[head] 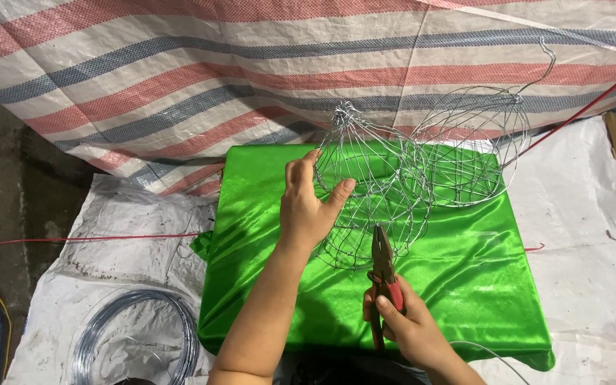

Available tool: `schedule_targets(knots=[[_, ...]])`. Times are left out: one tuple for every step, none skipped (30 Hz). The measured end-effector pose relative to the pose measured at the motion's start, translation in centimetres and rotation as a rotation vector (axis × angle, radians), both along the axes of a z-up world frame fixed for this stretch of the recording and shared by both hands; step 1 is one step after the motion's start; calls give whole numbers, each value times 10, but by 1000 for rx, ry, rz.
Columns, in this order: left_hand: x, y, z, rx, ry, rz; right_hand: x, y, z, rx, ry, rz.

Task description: Connecting pieces of wire mesh together by twisting thin wire with pliers to form a structure.

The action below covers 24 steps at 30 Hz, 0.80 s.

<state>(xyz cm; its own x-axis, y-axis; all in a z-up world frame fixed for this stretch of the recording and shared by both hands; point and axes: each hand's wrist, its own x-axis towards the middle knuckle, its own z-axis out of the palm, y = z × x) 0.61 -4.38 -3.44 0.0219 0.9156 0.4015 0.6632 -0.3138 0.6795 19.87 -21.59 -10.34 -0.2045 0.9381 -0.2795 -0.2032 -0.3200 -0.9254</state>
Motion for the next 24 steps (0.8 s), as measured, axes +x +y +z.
schedule_targets(knots=[[-1,1,-1,1,-1,1,2,1,4,1,-1,1],[-1,2,-3,25,-6,9,4,3,7,-1,53,41],[-1,2,-5,49,-10,15,7,4,10,-4,107,80],[-1,1,-5,50,-10,15,8,4,10,-3,107,80],[-1,0,-4,59,-16,7,10,4,11,-8,203,117],[0,-1,-4,68,-22,-1,12,3,12,-13,299,154],[0,-2,-4,67,-22,-3,13,3,14,-13,298,152],[1,-2,-4,83,-12,-13,14,3,17,-17,313,171],[2,-3,-4,100,-1,-21,15,3,19,-20,328,192],[3,-1,-8,101,-1,-22,17,2,20,-19,328,192],[4,1,-11,169,52,-19,19,2,20,-26,355,201],[5,2,-15,237,105,-17,21,2,20,-34,381,211],[5,-1,-12,236,105,-18,22,3,20,-34,382,210],[6,-4,-10,179,121,-37,23,5,19,-17,403,212],[6,-8,-7,120,137,-55,24,6,19,0,424,215],[6,-10,-7,119,138,-55,24,7,20,-1,425,215],[7,-11,-6,123,131,-69,24,8,21,-3,437,213],[7,-13,-4,126,124,-83,24,10,22,-4,449,211],[7,-14,-4,127,125,-83,25,11,22,-4,449,211],[8,-14,-5,108,122,-95,25,11,22,7,468,214],[9,-15,-5,88,120,-106,26,12,22,16,487,217],[9,-16,-5,88,120,-106,26,12,23,16,487,217],[10,-16,-5,106,128,-105,27,13,24,2,499,202],[11,-16,-6,124,137,-103,27,13,25,-13,510,186]])
